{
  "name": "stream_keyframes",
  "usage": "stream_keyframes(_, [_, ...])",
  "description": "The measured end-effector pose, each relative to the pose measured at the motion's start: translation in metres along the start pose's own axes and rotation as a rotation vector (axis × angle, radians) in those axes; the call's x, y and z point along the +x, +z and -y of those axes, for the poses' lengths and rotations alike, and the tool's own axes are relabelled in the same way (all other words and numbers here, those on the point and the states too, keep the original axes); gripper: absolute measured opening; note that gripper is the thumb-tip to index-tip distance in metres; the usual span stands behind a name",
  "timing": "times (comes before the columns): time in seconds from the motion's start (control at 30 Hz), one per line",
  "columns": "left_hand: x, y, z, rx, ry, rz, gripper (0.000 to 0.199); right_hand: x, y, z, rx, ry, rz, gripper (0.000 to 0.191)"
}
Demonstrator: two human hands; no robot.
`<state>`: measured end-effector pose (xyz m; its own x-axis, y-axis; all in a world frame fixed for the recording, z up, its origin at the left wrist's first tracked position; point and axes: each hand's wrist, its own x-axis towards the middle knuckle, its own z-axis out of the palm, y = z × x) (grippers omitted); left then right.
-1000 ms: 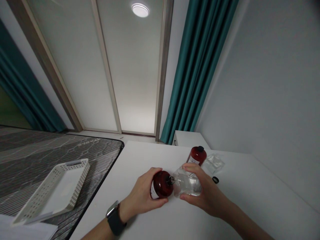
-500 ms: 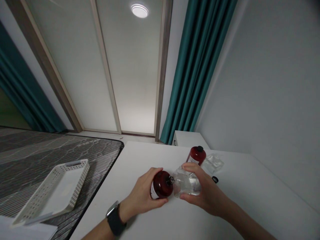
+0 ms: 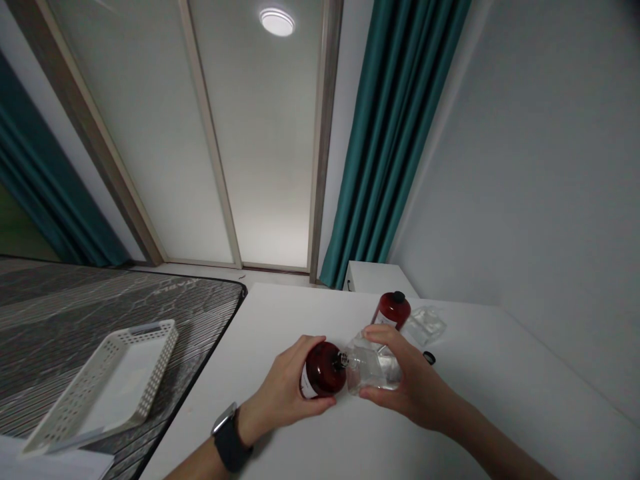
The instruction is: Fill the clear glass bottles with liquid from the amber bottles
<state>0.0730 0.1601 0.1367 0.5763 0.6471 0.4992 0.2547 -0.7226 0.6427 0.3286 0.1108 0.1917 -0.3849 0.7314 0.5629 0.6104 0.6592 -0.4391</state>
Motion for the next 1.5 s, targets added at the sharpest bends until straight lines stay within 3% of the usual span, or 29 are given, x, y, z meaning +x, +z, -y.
stream_keyframes(1.5, [0.0, 0.0, -0.003, 0.002, -0.03, -0.001, 0.081, 0.008, -0.011, 0.001, 0.025, 0.079, 0.115, 0.066])
